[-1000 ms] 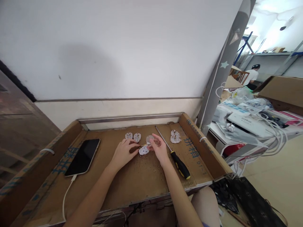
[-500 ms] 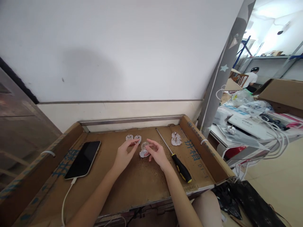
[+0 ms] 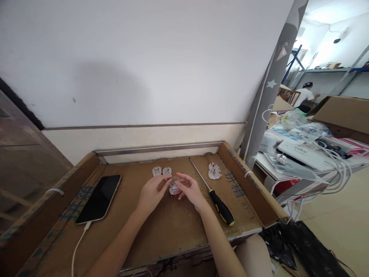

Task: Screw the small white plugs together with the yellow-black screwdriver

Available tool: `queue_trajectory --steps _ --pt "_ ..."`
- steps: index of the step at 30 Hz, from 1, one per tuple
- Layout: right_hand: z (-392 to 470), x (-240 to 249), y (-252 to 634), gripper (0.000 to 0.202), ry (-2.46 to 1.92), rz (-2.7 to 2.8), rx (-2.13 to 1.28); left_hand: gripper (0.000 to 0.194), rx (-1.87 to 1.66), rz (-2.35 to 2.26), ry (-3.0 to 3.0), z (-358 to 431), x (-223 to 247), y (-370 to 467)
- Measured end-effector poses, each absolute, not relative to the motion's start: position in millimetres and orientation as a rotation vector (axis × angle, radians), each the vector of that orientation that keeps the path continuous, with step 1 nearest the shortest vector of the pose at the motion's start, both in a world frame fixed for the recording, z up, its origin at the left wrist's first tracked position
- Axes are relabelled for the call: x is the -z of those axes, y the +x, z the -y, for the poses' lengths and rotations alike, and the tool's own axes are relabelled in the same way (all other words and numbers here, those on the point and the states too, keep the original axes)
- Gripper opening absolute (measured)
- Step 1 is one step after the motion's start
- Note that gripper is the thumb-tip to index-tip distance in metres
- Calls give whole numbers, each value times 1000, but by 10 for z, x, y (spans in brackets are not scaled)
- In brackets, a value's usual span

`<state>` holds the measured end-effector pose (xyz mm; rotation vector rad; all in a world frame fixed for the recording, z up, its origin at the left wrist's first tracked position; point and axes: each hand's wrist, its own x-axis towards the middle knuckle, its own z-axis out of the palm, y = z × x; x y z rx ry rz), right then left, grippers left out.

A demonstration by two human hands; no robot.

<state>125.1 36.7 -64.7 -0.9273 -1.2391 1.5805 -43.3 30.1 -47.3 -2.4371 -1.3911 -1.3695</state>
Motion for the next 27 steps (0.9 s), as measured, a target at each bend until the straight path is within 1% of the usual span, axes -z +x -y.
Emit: queue_trajectory --steps 6,14,22,27 --pt "-386 702 1234 32 -939 1203 -1549 18 1348 1354 -2445 -277 406 -436" --pt "-371 685 1239 30 -925 1234 -1579 19 1297 1352 -2500 -265 443 -406" --pt "-364 679 1250 30 -915 1236 -1609 22 1479 1473 -2441 -260 438 -401" --pt "-354 662 1249 30 -909 1235 -1615 26 1463 1502 -2527 -287 511 -417"
